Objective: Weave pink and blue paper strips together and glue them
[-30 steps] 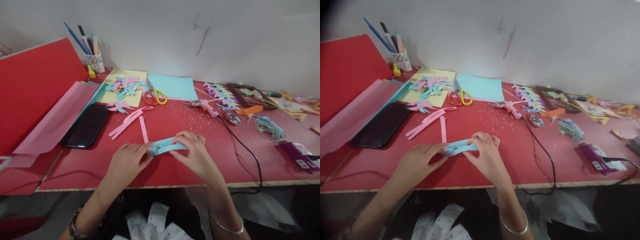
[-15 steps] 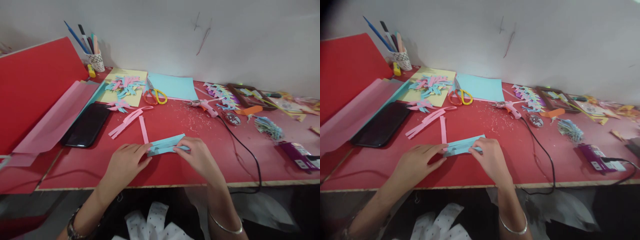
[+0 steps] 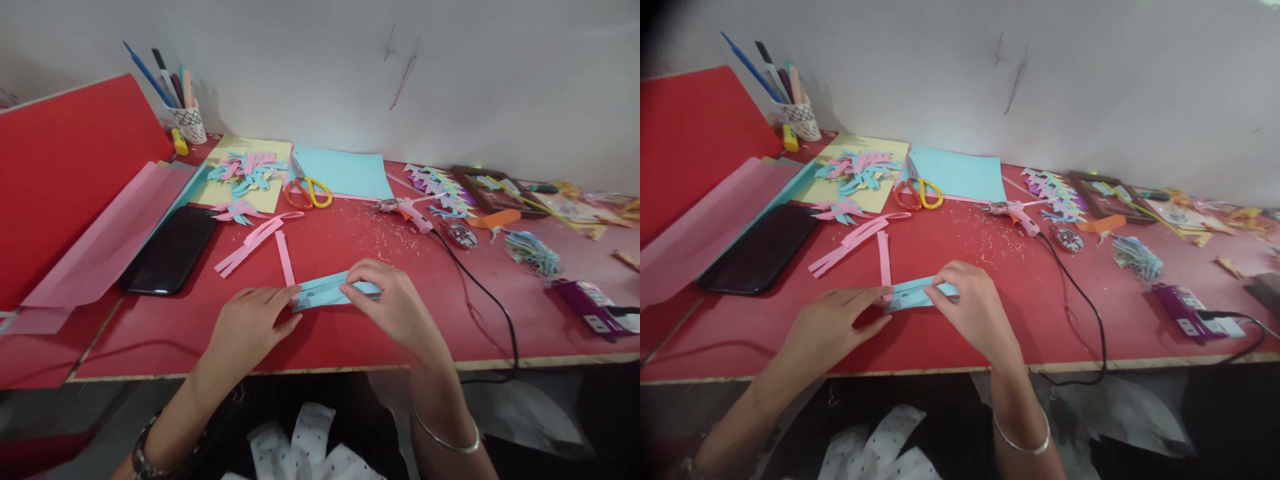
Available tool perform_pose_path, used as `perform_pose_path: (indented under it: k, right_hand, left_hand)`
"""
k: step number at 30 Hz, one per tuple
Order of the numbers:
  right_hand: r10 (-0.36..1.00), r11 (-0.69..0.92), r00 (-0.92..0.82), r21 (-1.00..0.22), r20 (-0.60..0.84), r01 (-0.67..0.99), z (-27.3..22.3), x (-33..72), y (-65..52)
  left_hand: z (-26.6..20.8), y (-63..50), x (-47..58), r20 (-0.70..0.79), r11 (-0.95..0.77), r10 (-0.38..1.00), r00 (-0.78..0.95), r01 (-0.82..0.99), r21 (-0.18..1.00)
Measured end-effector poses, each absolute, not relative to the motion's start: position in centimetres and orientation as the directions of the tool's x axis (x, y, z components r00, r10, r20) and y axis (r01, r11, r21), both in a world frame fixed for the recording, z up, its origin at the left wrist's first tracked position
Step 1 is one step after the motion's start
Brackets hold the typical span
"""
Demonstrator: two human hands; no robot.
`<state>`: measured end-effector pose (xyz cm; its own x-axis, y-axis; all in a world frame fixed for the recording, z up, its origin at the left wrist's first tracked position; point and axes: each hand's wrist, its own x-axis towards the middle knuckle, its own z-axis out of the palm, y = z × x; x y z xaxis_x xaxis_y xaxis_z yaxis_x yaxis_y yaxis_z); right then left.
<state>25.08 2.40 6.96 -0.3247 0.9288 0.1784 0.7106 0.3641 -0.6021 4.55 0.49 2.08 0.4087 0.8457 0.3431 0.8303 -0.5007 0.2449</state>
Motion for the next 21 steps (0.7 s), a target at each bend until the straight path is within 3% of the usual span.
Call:
perform_pose_path:
  k: [4,8,21]
  right_hand:
    - [0.916,0.387,-0.347,-0.683,0.203,0.620,7.7,23.8,2.7]
    - [0.897,0.435,-0.351,-0.672,0.268,0.599,7.9,22.5,3.1]
    - [0.834,0.489,-0.506,-0.720,0.221,0.491,8.3,21.7,2.9]
  left_hand:
    - [2.5,0.5,4.3,0.230,-0.458,0.886,0.403,0.836,0.301]
    - [2.8,0.5,4.3,0.190,-0.418,0.907,0.376,0.857,0.300]
    - [2.7,-0.1,6.3,0.456,-0.375,0.838,0.301,0.924,0.079]
